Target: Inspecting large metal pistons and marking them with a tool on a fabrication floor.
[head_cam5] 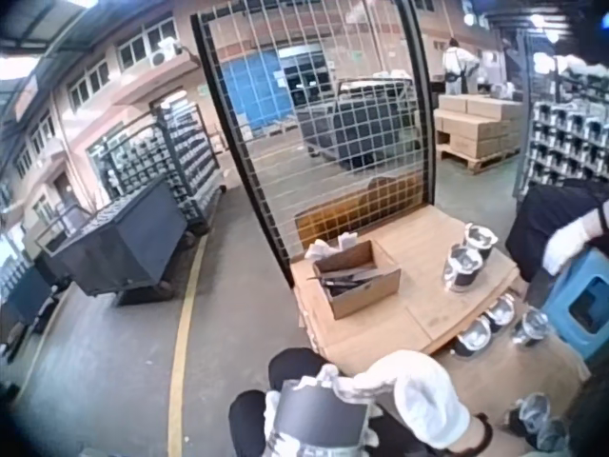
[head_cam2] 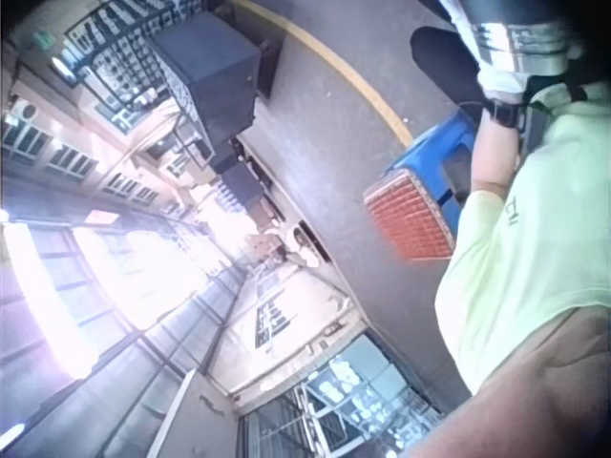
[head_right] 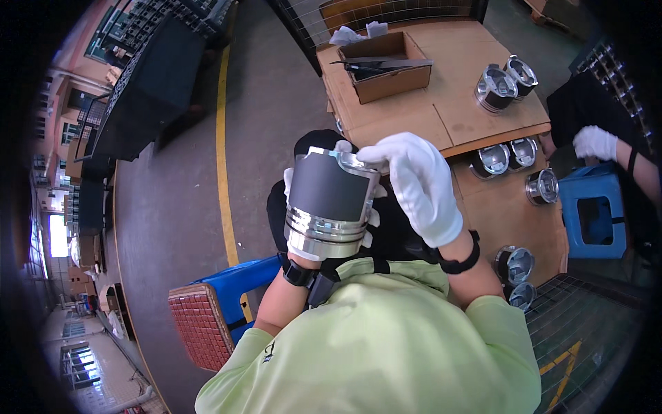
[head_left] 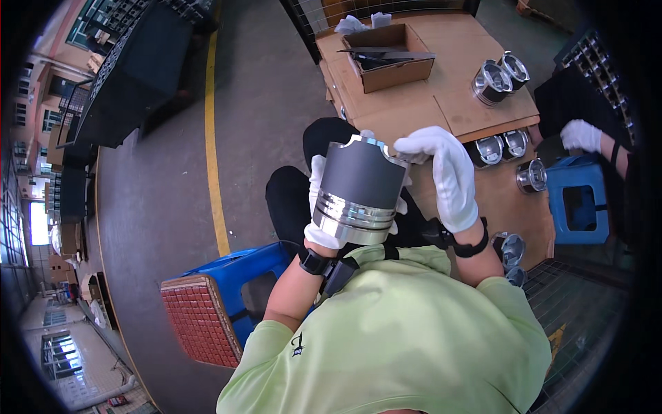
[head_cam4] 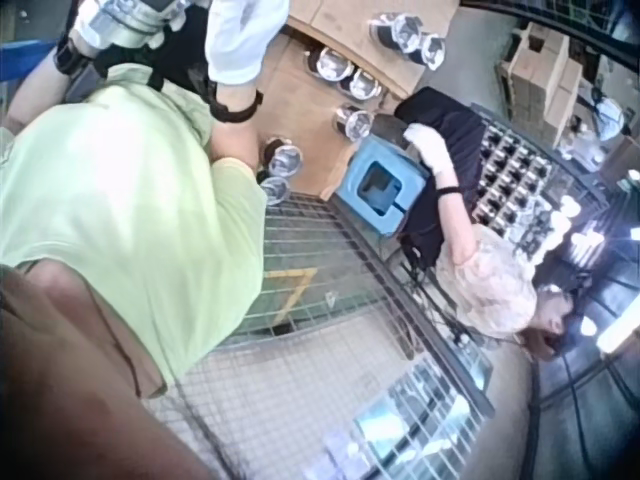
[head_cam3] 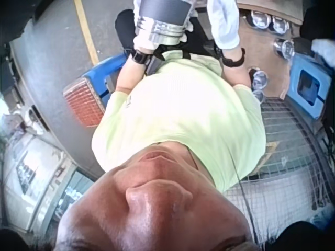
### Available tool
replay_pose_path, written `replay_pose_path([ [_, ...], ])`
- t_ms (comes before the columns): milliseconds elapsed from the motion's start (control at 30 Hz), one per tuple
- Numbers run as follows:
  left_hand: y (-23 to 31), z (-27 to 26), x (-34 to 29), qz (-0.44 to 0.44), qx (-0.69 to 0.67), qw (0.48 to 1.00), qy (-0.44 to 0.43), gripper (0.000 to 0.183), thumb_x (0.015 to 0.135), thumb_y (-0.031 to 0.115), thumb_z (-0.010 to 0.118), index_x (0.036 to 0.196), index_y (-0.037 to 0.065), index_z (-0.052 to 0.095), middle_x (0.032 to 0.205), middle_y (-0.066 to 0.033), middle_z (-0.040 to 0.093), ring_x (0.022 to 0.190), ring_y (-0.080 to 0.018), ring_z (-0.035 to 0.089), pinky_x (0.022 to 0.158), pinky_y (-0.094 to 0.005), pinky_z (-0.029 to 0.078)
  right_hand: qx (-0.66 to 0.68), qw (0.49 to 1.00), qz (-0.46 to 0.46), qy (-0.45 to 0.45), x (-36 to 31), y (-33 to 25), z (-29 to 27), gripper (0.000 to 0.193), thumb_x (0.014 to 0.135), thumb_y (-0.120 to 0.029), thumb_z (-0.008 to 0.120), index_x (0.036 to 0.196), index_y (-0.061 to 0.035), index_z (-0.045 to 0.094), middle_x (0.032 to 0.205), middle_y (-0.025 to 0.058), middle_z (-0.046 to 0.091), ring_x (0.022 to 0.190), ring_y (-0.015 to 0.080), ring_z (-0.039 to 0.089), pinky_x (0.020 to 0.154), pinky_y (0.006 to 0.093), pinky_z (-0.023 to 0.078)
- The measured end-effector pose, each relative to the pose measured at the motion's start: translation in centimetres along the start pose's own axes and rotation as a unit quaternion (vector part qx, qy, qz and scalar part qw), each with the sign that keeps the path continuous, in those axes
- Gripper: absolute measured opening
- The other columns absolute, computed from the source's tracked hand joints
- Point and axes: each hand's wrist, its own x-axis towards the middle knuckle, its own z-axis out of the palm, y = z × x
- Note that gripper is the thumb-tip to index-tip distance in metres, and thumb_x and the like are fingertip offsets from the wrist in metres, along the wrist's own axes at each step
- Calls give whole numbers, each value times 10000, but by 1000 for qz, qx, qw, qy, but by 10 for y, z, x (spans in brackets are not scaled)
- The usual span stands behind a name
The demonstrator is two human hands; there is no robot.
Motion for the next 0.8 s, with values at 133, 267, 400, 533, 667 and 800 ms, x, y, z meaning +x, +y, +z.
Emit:
replay_pose_path([
  [133, 7, 4, -8, 77, 19, 996, 38, 917, 836, 764, 451, 1475, 118, 328, 1402, -302, 418, 1135, -581, 507, 760, -679, 523, -98, 994, -41, -8, -26, 9, 12, 643, 821, -452, 727, 1269, -20, 565, 1139, 152, 583, 891, 264, 608, 772, 353, 510],
  [267, 7, 17, -10, 203, 76, 960, 175, 690, 951, 621, 438, 1485, 194, 341, 1430, -104, 475, 1305, -286, 476, 1092, -501, 384, -147, 987, 1, -59, -35, 4, 32, 1096, 642, -521, 854, 1467, -16, 340, 1186, 194, 567, 994, 322, 623, 843, 391, 525],
  [400, 7, 15, -7, 272, 145, 936, 167, 691, 975, 594, 413, 1516, 186, 274, 1439, -99, 458, 1308, -259, 472, 1089, -465, 397, -176, 983, 3, -45, -35, 11, 49, 1070, 665, -391, 861, 1490, -21, 289, 1158, 214, 585, 975, 358, 627, 827, 415, 524],
  [533, 4, 21, -7, 289, 240, 896, 236, 798, 929, 683, 401, 1544, 206, 226, 1496, -75, 398, 1352, -276, 419, 1136, -481, 327, -248, 968, 18, -24, -32, 14, 54, 972, 691, -228, 819, 1477, 0, 295, 1140, 238, 596, 968, 398, 627, 822, 424, 525],
  [667, -1, 27, -7, 291, 361, 859, 217, 876, 910, 724, 367, 1569, 208, 109, 1559, -56, 271, 1413, -263, 322, 1182, -435, 229, -273, 961, 7, 38, -30, 20, 57, 867, 701, -165, 793, 1430, 21, 360, 1097, 242, 628, 964, 410, 637, 826, 425, 529],
  [800, -5, 46, -4, 277, 420, 827, 250, 887, 916, 691, 421, 1570, 174, 117, 1498, -87, 355, 1362, -246, 372, 1166, -393, 242, -215, 975, 27, 42, -29, 16, 53, 759, 716, -93, 775, 1376, 53, 429, 1158, 233, 631, 1004, 354, 657, 903, 396, 506],
])
